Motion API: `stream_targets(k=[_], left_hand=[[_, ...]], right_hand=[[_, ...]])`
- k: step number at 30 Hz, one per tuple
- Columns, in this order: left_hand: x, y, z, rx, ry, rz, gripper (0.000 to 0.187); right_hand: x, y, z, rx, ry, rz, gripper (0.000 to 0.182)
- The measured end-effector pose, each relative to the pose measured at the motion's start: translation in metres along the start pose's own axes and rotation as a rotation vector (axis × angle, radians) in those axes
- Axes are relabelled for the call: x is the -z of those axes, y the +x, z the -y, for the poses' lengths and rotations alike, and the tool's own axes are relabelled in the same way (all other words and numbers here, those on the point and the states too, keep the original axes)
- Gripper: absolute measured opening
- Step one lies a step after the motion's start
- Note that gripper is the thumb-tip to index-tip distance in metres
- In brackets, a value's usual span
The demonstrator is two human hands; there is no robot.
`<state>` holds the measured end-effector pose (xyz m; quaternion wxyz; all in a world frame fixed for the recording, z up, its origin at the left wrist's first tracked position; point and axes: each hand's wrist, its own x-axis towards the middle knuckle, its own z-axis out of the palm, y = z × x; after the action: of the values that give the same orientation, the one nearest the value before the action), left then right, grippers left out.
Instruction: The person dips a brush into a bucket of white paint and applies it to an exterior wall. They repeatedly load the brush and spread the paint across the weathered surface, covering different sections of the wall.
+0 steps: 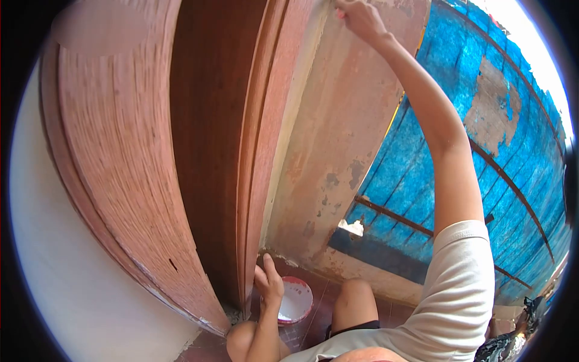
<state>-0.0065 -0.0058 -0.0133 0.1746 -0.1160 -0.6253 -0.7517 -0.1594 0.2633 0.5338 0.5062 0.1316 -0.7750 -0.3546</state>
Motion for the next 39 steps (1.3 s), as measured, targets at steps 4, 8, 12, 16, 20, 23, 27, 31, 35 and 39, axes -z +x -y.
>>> stream_targets(k=[4,8,12,16,20,23,27,31,35,39], left_hand=[[-0.002,0.004,-0.014,0.088,-0.077,0.009,0.055],[-0.001,0.003,-0.012,0.128,-0.069,0.017,0.049],[-0.007,0.004,-0.01,0.028,0.005,-0.092,0.046],[0.0,0.012,-0.019,-0.062,0.134,0.037,0.05],[0.006,0.015,0.0,-0.094,0.442,0.246,0.038],[0.01,0.014,0.032,-0.069,0.725,0.574,0.036],[0.005,0.004,0.082,0.128,1.0,1.022,0.037],[0.008,0.013,0.134,0.399,1.114,1.059,0.049],[0.026,-0.001,0.159,1.083,1.01,0.842,0.074],[0.022,-0.004,0.171,1.206,0.875,0.815,0.09]], right_hand=[[0.019,-0.114,0.138,0.067,0.145,0.283,0.017],[0.029,-0.2,0.212,0.115,0.575,0.548,0.018],[0.097,-0.236,0.279,-0.282,1.089,0.755,0.012],[0.133,-0.31,0.322,-0.548,1.376,0.878,0.017],[0.133,-0.404,0.348,-0.946,1.385,0.924,0.026],[0.134,-0.462,0.362,-1.186,1.193,0.682,0.028],[0.15,-0.484,0.355,-1.446,1.209,0.618,0.025],[0.152,-0.503,0.344,-1.314,1.176,0.489,0.025],[0.159,-0.519,0.331,-1.336,1.216,0.597,0.023],[0.16,-0.532,0.327,-1.371,1.242,0.572,0.021]])
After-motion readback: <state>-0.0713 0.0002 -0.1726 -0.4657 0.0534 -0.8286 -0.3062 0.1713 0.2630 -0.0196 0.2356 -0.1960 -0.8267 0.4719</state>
